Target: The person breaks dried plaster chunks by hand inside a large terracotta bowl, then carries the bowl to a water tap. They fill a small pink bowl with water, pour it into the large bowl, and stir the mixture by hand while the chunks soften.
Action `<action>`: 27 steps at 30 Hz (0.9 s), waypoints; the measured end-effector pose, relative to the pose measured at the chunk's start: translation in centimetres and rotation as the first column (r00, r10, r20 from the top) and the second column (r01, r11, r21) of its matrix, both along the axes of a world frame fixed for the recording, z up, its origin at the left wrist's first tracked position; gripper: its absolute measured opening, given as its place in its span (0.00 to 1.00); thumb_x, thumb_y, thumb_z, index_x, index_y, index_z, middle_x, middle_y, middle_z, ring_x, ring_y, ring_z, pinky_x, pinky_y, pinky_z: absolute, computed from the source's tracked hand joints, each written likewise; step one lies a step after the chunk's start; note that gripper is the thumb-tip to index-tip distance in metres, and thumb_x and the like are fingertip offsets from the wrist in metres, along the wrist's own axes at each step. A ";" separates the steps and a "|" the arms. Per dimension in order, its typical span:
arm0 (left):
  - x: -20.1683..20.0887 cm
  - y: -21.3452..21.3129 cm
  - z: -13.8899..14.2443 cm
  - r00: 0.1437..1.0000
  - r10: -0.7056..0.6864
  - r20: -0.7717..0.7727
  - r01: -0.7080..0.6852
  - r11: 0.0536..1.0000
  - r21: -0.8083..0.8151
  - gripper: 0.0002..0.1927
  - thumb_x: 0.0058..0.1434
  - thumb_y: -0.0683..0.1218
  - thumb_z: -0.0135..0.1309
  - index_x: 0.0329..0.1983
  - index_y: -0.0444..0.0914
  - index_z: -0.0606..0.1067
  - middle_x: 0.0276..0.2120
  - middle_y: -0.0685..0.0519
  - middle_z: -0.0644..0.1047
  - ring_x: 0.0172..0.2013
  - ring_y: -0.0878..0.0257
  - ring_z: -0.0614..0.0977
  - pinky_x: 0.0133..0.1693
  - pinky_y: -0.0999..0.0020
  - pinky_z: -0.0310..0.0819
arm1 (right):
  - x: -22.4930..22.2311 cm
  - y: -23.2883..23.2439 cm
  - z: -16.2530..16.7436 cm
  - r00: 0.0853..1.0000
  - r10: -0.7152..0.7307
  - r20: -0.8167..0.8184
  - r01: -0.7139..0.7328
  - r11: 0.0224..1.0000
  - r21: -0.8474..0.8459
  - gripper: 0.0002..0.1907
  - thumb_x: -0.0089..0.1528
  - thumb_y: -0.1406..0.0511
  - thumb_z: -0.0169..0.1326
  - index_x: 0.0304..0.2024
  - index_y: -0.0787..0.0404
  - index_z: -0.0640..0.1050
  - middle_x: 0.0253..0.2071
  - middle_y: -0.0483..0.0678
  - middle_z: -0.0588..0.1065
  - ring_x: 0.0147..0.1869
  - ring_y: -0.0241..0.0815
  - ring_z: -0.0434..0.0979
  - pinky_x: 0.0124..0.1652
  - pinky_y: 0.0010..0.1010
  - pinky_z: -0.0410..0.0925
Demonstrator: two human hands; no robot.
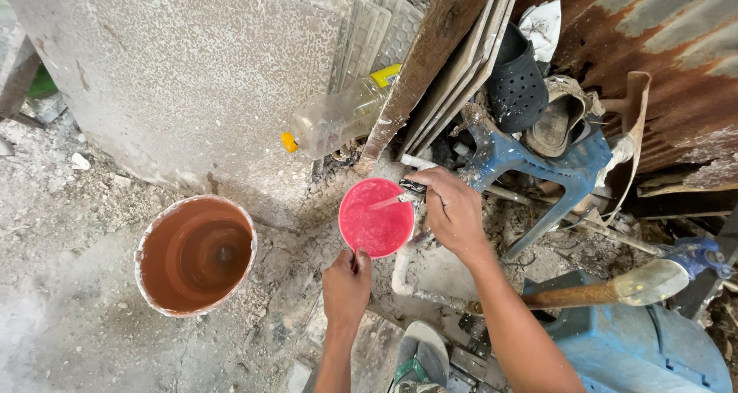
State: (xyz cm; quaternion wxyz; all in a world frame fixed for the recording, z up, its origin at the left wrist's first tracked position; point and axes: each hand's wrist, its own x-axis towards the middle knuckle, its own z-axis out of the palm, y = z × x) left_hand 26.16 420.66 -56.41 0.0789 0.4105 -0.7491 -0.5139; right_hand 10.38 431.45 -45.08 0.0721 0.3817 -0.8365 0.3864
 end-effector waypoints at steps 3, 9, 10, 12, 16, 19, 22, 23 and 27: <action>0.0 0.0 -0.2 1.000 0.004 -0.016 -0.004 1.000 -0.016 0.21 0.65 0.53 0.52 0.27 0.30 0.76 0.18 0.39 0.76 0.17 0.46 0.75 0.27 0.52 0.70 | -0.1 0.1 0.0 1.000 0.018 0.007 -0.018 1.000 0.005 0.18 0.61 0.75 0.42 0.45 0.61 0.82 0.44 0.54 0.80 0.42 0.51 0.81 0.43 0.36 0.73; 0.0 -0.1 -0.5 0.999 0.008 -0.032 -0.009 0.999 -0.035 0.21 0.65 0.53 0.53 0.26 0.30 0.75 0.18 0.39 0.75 0.17 0.46 0.75 0.27 0.52 0.70 | -0.2 0.1 -0.2 0.997 0.056 0.049 -0.055 0.998 -0.023 0.18 0.61 0.75 0.42 0.46 0.62 0.81 0.45 0.53 0.80 0.43 0.49 0.82 0.45 0.33 0.73; 0.0 -0.1 -0.6 1.000 0.009 -0.030 -0.010 0.999 -0.038 0.21 0.65 0.53 0.53 0.25 0.30 0.75 0.18 0.39 0.75 0.17 0.46 0.74 0.26 0.52 0.70 | -0.2 0.1 -0.2 0.996 0.052 0.067 -0.051 0.998 -0.021 0.18 0.61 0.75 0.42 0.46 0.62 0.81 0.45 0.53 0.80 0.43 0.49 0.82 0.45 0.33 0.73; 0.0 -0.1 -0.6 1.000 0.012 -0.025 -0.013 0.999 -0.044 0.22 0.65 0.53 0.53 0.25 0.30 0.75 0.17 0.39 0.75 0.16 0.46 0.73 0.26 0.52 0.69 | -0.2 0.1 -0.2 0.994 0.045 0.105 -0.043 0.999 -0.016 0.18 0.61 0.75 0.42 0.45 0.62 0.81 0.44 0.52 0.80 0.42 0.48 0.82 0.44 0.32 0.73; -0.1 -0.1 -0.8 1.000 0.004 -0.009 -0.004 1.000 -0.005 0.22 0.65 0.53 0.52 0.24 0.30 0.75 0.16 0.41 0.75 0.15 0.50 0.73 0.25 0.53 0.69 | -0.3 0.4 -0.2 0.990 0.110 0.088 -0.108 0.994 -0.020 0.18 0.62 0.76 0.42 0.45 0.62 0.82 0.46 0.51 0.80 0.47 0.47 0.83 0.48 0.32 0.73; -0.2 -0.1 -0.8 1.000 0.012 -0.016 -0.012 1.000 -0.014 0.22 0.65 0.53 0.52 0.24 0.31 0.75 0.15 0.42 0.74 0.15 0.51 0.73 0.25 0.54 0.69 | -0.5 0.7 -0.6 0.981 0.137 0.141 -0.131 0.990 -0.048 0.18 0.62 0.77 0.42 0.43 0.62 0.82 0.48 0.50 0.80 0.50 0.46 0.83 0.50 0.33 0.73; -0.3 0.0 -0.8 1.000 0.013 -0.028 -0.014 1.000 -0.024 0.22 0.65 0.53 0.53 0.24 0.30 0.75 0.15 0.42 0.74 0.14 0.51 0.72 0.25 0.54 0.68 | -0.7 1.2 -1.1 0.966 0.189 0.175 -0.172 0.979 -0.107 0.18 0.60 0.79 0.41 0.39 0.62 0.82 0.51 0.50 0.79 0.57 0.46 0.81 0.55 0.35 0.72; -0.3 -0.1 -0.8 1.000 0.012 -0.023 -0.013 1.000 -0.023 0.22 0.65 0.53 0.53 0.24 0.30 0.74 0.15 0.42 0.74 0.15 0.51 0.72 0.25 0.54 0.68 | -0.9 1.4 -1.3 0.955 0.237 0.179 -0.213 0.967 -0.141 0.18 0.60 0.80 0.40 0.37 0.63 0.82 0.52 0.51 0.79 0.60 0.48 0.79 0.58 0.36 0.70; -0.2 -0.3 -0.8 1.000 0.025 -0.015 -0.025 1.000 -0.012 0.22 0.65 0.53 0.53 0.23 0.30 0.74 0.15 0.41 0.74 0.15 0.50 0.72 0.25 0.53 0.68 | -1.3 2.2 -2.1 0.892 0.297 0.340 -0.208 0.939 -0.274 0.18 0.60 0.83 0.40 0.26 0.63 0.78 0.50 0.49 0.78 0.67 0.50 0.76 0.55 0.34 0.70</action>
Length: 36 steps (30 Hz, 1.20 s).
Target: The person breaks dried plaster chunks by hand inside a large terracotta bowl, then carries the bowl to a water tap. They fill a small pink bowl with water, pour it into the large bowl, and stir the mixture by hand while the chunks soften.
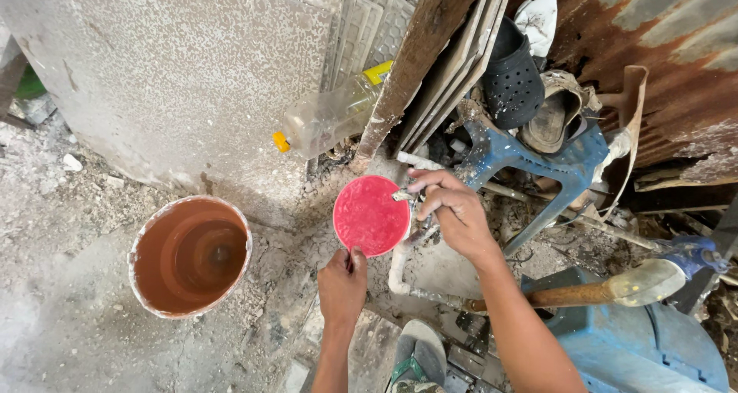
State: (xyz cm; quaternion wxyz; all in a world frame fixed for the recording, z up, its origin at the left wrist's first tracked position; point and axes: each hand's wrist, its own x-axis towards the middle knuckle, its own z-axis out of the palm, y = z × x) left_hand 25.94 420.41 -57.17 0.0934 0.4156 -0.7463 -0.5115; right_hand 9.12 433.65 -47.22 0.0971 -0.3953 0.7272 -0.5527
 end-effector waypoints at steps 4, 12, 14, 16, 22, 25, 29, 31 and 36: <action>0.3 -0.3 0.0 0.998 0.028 -0.049 -0.029 0.999 -0.025 0.21 0.65 0.52 0.53 0.25 0.30 0.75 0.17 0.40 0.74 0.16 0.48 0.72 0.25 0.53 0.67 | -0.1 0.4 -0.6 0.999 0.012 -0.049 -0.015 0.999 -0.046 0.19 0.62 0.83 0.41 0.25 0.64 0.77 0.47 0.49 0.77 0.66 0.51 0.75 0.59 0.35 0.68; 2.1 -2.6 -0.3 0.991 0.127 -0.048 -0.129 0.990 -0.058 0.20 0.64 0.52 0.54 0.25 0.30 0.75 0.17 0.39 0.74 0.16 0.48 0.74 0.25 0.53 0.67 | 1.8 -1.2 0.4 0.947 -0.178 -0.267 0.170 0.984 -0.053 0.15 0.53 0.81 0.43 0.27 0.63 0.79 0.47 0.50 0.76 0.63 0.54 0.75 0.53 0.38 0.70; 3.0 -3.6 -0.3 0.985 0.166 -0.050 -0.169 0.983 -0.065 0.20 0.64 0.51 0.54 0.25 0.30 0.75 0.17 0.39 0.74 0.16 0.49 0.74 0.26 0.53 0.66 | 3.8 -1.4 0.3 0.835 -0.311 -0.454 0.244 0.948 -0.202 0.13 0.57 0.81 0.46 0.27 0.61 0.77 0.46 0.49 0.76 0.63 0.53 0.74 0.58 0.43 0.69; 4.3 -4.6 -0.3 0.974 0.223 -0.023 -0.225 0.972 -0.066 0.21 0.64 0.51 0.53 0.25 0.29 0.75 0.17 0.39 0.74 0.17 0.49 0.73 0.26 0.52 0.66 | 6.0 -1.8 -0.7 0.798 -0.329 -0.505 0.181 0.930 -0.320 0.14 0.59 0.80 0.47 0.26 0.58 0.76 0.44 0.48 0.76 0.61 0.51 0.73 0.59 0.45 0.69; 8.8 -8.0 0.0 0.894 0.445 0.051 -0.443 0.895 -0.058 0.20 0.64 0.52 0.53 0.27 0.30 0.76 0.17 0.39 0.74 0.18 0.50 0.73 0.27 0.51 0.66 | 9.4 -7.6 -10.2 0.986 -0.059 -0.158 -0.025 0.876 -0.482 0.13 0.61 0.79 0.46 0.31 0.57 0.75 0.45 0.47 0.77 0.54 0.47 0.75 0.53 0.40 0.70; 11.3 -9.6 0.3 0.843 0.531 0.083 -0.514 0.842 -0.166 0.20 0.65 0.52 0.53 0.28 0.30 0.77 0.19 0.38 0.75 0.20 0.46 0.75 0.28 0.50 0.67 | 9.6 -11.5 -16.2 0.985 0.172 -0.032 -0.175 0.961 -0.213 0.12 0.64 0.78 0.42 0.34 0.61 0.75 0.50 0.48 0.75 0.59 0.49 0.75 0.59 0.39 0.68; 14.5 -11.4 0.8 0.768 0.619 0.166 -0.578 0.781 -0.238 0.19 0.64 0.53 0.53 0.32 0.30 0.78 0.25 0.37 0.79 0.26 0.43 0.82 0.33 0.50 0.72 | 11.7 -16.5 -22.4 0.837 0.296 0.460 -0.438 0.867 0.238 0.10 0.67 0.69 0.46 0.49 0.59 0.77 0.53 0.50 0.74 0.51 0.44 0.76 0.52 0.33 0.70; 15.8 -12.0 1.1 0.716 0.658 0.232 -0.618 0.752 -0.229 0.19 0.63 0.54 0.53 0.34 0.31 0.78 0.28 0.37 0.81 0.30 0.41 0.84 0.35 0.49 0.74 | 12.7 -18.3 -24.0 0.796 0.394 0.459 -0.572 0.736 0.361 0.14 0.68 0.65 0.47 0.55 0.57 0.77 0.56 0.50 0.74 0.56 0.44 0.76 0.54 0.34 0.70; 18.2 -13.0 1.6 0.636 0.705 0.314 -0.644 0.709 -0.288 0.21 0.62 0.56 0.54 0.40 0.32 0.79 0.35 0.37 0.82 0.38 0.38 0.84 0.41 0.45 0.75 | 14.7 -22.3 -25.0 0.609 0.475 0.635 -0.769 0.549 0.327 0.25 0.66 0.59 0.48 0.66 0.52 0.69 0.65 0.50 0.71 0.62 0.49 0.77 0.56 0.38 0.72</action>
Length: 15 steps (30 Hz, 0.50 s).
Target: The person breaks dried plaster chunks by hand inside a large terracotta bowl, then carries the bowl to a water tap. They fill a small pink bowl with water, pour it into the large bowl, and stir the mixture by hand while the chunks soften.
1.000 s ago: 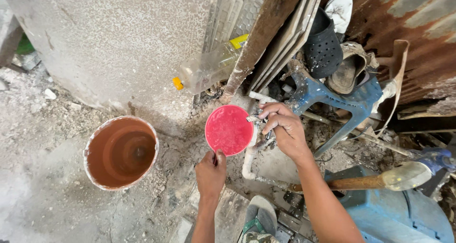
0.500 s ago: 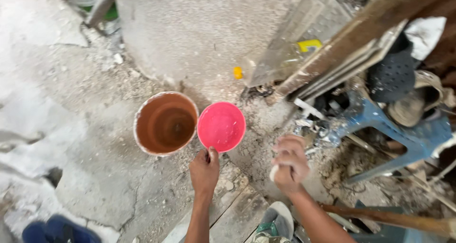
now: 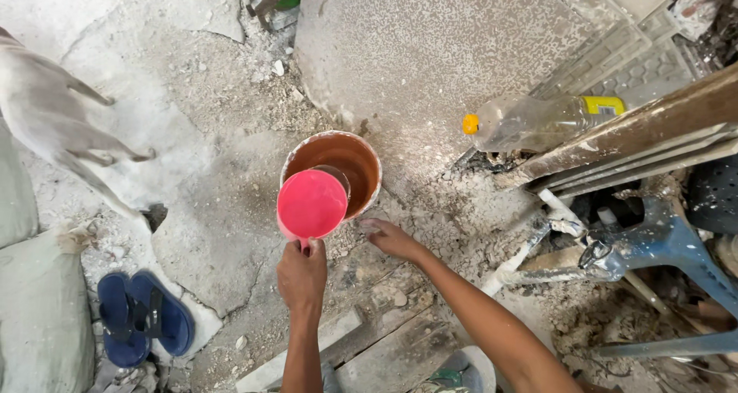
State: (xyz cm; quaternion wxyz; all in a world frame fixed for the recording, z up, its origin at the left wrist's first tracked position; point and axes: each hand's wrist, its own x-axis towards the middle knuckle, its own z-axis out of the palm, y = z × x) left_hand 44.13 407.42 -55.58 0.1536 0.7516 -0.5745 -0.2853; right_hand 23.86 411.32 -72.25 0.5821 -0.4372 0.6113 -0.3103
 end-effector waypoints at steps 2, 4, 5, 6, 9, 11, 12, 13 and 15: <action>0.6 -0.4 -0.1 0.999 0.008 0.033 -0.009 1.000 0.026 0.22 0.63 0.57 0.53 0.42 0.33 0.79 0.35 0.37 0.82 0.38 0.38 0.84 0.42 0.45 0.75 | 0.3 -0.8 0.4 0.999 0.012 -0.041 -0.009 0.997 0.070 0.26 0.67 0.56 0.48 0.68 0.50 0.67 0.68 0.50 0.68 0.67 0.49 0.72 0.58 0.40 0.70; 1.0 -0.8 -0.4 0.997 0.015 0.078 -0.019 0.998 0.052 0.22 0.65 0.58 0.53 0.43 0.33 0.78 0.35 0.37 0.82 0.39 0.38 0.84 0.42 0.45 0.75 | 0.4 -1.0 0.9 0.999 -0.009 -0.053 0.016 0.990 0.137 0.27 0.67 0.54 0.47 0.69 0.49 0.66 0.70 0.50 0.67 0.69 0.49 0.69 0.58 0.42 0.70; 1.1 -1.1 -0.7 0.994 0.019 0.107 -0.025 0.998 0.060 0.22 0.65 0.58 0.53 0.43 0.34 0.78 0.35 0.37 0.82 0.39 0.38 0.84 0.42 0.45 0.74 | 0.3 -0.9 1.1 0.998 -0.036 -0.045 0.043 0.985 0.165 0.28 0.67 0.53 0.47 0.69 0.49 0.65 0.70 0.49 0.67 0.70 0.49 0.69 0.57 0.43 0.71; 1.2 -1.3 -0.9 0.990 0.021 0.136 -0.031 0.997 0.070 0.22 0.66 0.59 0.53 0.43 0.34 0.78 0.35 0.37 0.82 0.39 0.38 0.84 0.42 0.44 0.74 | 0.2 -0.7 1.3 0.997 -0.064 -0.037 0.070 0.978 0.195 0.28 0.66 0.53 0.47 0.69 0.49 0.65 0.70 0.49 0.67 0.70 0.48 0.69 0.57 0.44 0.71; 1.3 -2.0 -1.8 0.984 0.024 0.179 -0.036 0.997 0.063 0.20 0.67 0.58 0.52 0.44 0.35 0.77 0.35 0.38 0.83 0.38 0.39 0.84 0.41 0.45 0.74 | -0.5 0.6 1.7 0.991 -0.132 -0.001 0.130 0.970 0.203 0.30 0.65 0.53 0.48 0.68 0.52 0.67 0.69 0.51 0.68 0.69 0.50 0.72 0.58 0.42 0.72; 1.4 -2.4 -2.3 0.978 0.033 0.204 -0.043 0.998 0.046 0.19 0.68 0.57 0.52 0.46 0.36 0.77 0.34 0.38 0.82 0.36 0.39 0.84 0.39 0.44 0.75 | -1.4 1.7 1.7 0.983 -0.180 -0.021 0.180 0.956 0.232 0.29 0.66 0.53 0.47 0.69 0.51 0.66 0.70 0.50 0.67 0.69 0.48 0.71 0.58 0.41 0.71; 1.4 -2.6 -2.6 0.976 0.038 0.216 -0.047 0.998 0.037 0.19 0.68 0.57 0.51 0.47 0.37 0.77 0.34 0.38 0.82 0.36 0.39 0.84 0.39 0.44 0.75 | -1.9 2.2 1.6 0.979 -0.203 -0.031 0.205 0.948 0.245 0.29 0.66 0.53 0.46 0.69 0.51 0.66 0.70 0.50 0.66 0.69 0.47 0.70 0.58 0.40 0.71; 1.5 -2.8 -2.9 0.973 0.034 0.229 -0.031 0.999 -0.018 0.18 0.68 0.57 0.52 0.46 0.37 0.77 0.34 0.39 0.82 0.35 0.40 0.84 0.37 0.44 0.75 | -2.5 2.7 1.6 0.975 -0.223 -0.022 0.222 0.949 0.222 0.27 0.66 0.55 0.46 0.67 0.52 0.68 0.69 0.50 0.67 0.68 0.46 0.71 0.58 0.40 0.71; 1.6 -3.2 -3.6 0.967 0.032 0.253 0.001 0.992 -0.129 0.17 0.67 0.56 0.53 0.46 0.38 0.76 0.33 0.40 0.82 0.34 0.40 0.84 0.35 0.43 0.74 | -3.6 3.6 1.5 0.966 -0.259 -0.003 0.255 0.951 0.173 0.24 0.66 0.57 0.47 0.64 0.54 0.71 0.67 0.50 0.69 0.66 0.44 0.71 0.57 0.41 0.71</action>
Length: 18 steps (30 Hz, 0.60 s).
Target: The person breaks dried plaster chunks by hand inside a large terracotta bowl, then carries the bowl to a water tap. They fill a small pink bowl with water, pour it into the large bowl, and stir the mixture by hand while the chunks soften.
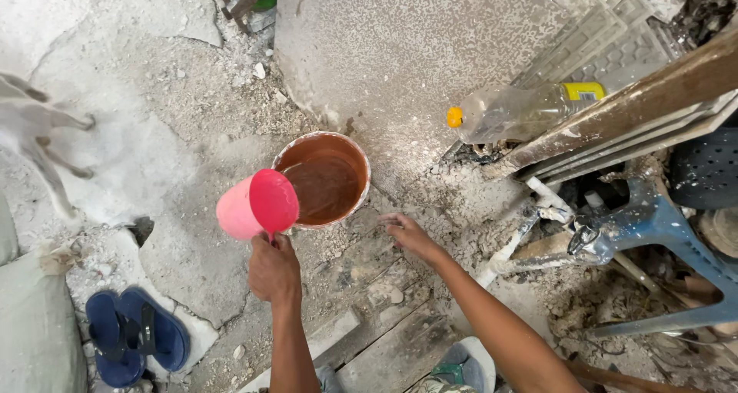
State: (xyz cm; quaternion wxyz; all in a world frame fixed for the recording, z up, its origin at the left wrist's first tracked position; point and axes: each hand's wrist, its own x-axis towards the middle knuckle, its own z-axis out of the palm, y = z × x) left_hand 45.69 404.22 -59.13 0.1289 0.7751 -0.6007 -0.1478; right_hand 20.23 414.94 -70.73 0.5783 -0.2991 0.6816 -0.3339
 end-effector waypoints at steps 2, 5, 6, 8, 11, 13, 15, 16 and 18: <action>0.0 -0.4 -0.8 1.000 -0.008 0.017 0.009 0.999 -0.051 0.15 0.67 0.55 0.53 0.47 0.40 0.77 0.33 0.42 0.82 0.33 0.40 0.84 0.34 0.44 0.74 | -0.9 0.7 0.2 0.997 -0.066 -0.040 0.069 0.995 0.070 0.23 0.66 0.58 0.47 0.64 0.54 0.71 0.65 0.51 0.72 0.64 0.45 0.75 0.57 0.40 0.72; -0.1 -0.9 -2.3 1.000 -0.013 -0.007 0.012 0.994 -0.106 0.12 0.67 0.54 0.54 0.47 0.43 0.77 0.34 0.45 0.83 0.32 0.42 0.84 0.31 0.44 0.74 | -1.6 2.1 1.4 0.973 -0.020 -0.231 0.001 0.997 -0.082 0.23 0.66 0.58 0.47 0.62 0.57 0.72 0.63 0.51 0.74 0.62 0.45 0.77 0.59 0.40 0.70; -0.3 -1.0 -2.9 1.000 -0.012 -0.026 0.009 0.993 -0.120 0.11 0.66 0.53 0.54 0.47 0.44 0.77 0.34 0.47 0.83 0.32 0.42 0.84 0.31 0.44 0.73 | -1.6 2.5 2.2 0.948 0.009 -0.320 -0.065 0.984 -0.164 0.23 0.67 0.58 0.47 0.62 0.58 0.72 0.63 0.50 0.75 0.62 0.46 0.76 0.60 0.40 0.68; -0.7 -1.1 -4.2 1.000 -0.015 0.022 0.017 0.994 -0.111 0.12 0.68 0.55 0.55 0.46 0.44 0.76 0.36 0.47 0.83 0.32 0.42 0.84 0.31 0.44 0.74 | -1.6 3.3 4.2 0.945 0.022 -0.328 -0.079 0.984 -0.160 0.24 0.67 0.57 0.46 0.63 0.58 0.72 0.63 0.51 0.74 0.63 0.45 0.76 0.60 0.41 0.68; -1.3 -0.8 -6.3 0.997 -0.080 -0.018 0.077 0.991 -0.113 0.12 0.67 0.52 0.55 0.51 0.46 0.75 0.37 0.46 0.82 0.33 0.41 0.83 0.31 0.45 0.74 | -1.4 4.4 8.6 0.949 0.046 -0.313 -0.077 0.993 -0.090 0.25 0.67 0.54 0.46 0.64 0.57 0.71 0.64 0.50 0.74 0.64 0.45 0.76 0.60 0.41 0.69; -1.7 -0.4 -7.7 0.990 -0.138 -0.036 0.133 0.984 -0.115 0.14 0.66 0.50 0.56 0.54 0.46 0.74 0.37 0.45 0.82 0.33 0.41 0.83 0.32 0.44 0.73 | -1.3 5.4 11.9 0.934 0.081 -0.347 -0.102 0.994 -0.042 0.26 0.67 0.53 0.46 0.65 0.55 0.71 0.65 0.49 0.73 0.64 0.45 0.75 0.61 0.41 0.68; -2.2 0.2 -8.9 0.981 -0.194 -0.007 0.192 0.975 -0.112 0.15 0.66 0.48 0.56 0.55 0.46 0.73 0.38 0.45 0.81 0.35 0.40 0.82 0.33 0.44 0.73 | -1.9 6.6 15.2 0.891 0.132 -0.433 -0.152 0.988 -0.012 0.26 0.68 0.52 0.45 0.65 0.53 0.71 0.66 0.48 0.71 0.66 0.44 0.73 0.61 0.42 0.66; -2.3 0.4 -9.5 0.975 -0.222 -0.005 0.220 0.967 -0.128 0.15 0.65 0.47 0.56 0.55 0.45 0.73 0.39 0.45 0.81 0.35 0.41 0.82 0.35 0.44 0.73 | -2.2 7.4 16.5 0.894 0.124 -0.430 -0.151 0.988 -0.029 0.25 0.68 0.53 0.45 0.65 0.53 0.71 0.64 0.48 0.73 0.65 0.43 0.75 0.61 0.41 0.68; -2.8 1.0 -10.4 0.959 -0.283 0.002 0.280 0.948 -0.151 0.16 0.63 0.44 0.56 0.55 0.43 0.73 0.41 0.46 0.81 0.37 0.41 0.82 0.37 0.44 0.73 | -2.8 9.7 18.9 0.902 0.108 -0.419 -0.144 0.988 -0.056 0.25 0.68 0.53 0.43 0.65 0.53 0.72 0.60 0.48 0.77 0.62 0.42 0.78 0.62 0.38 0.71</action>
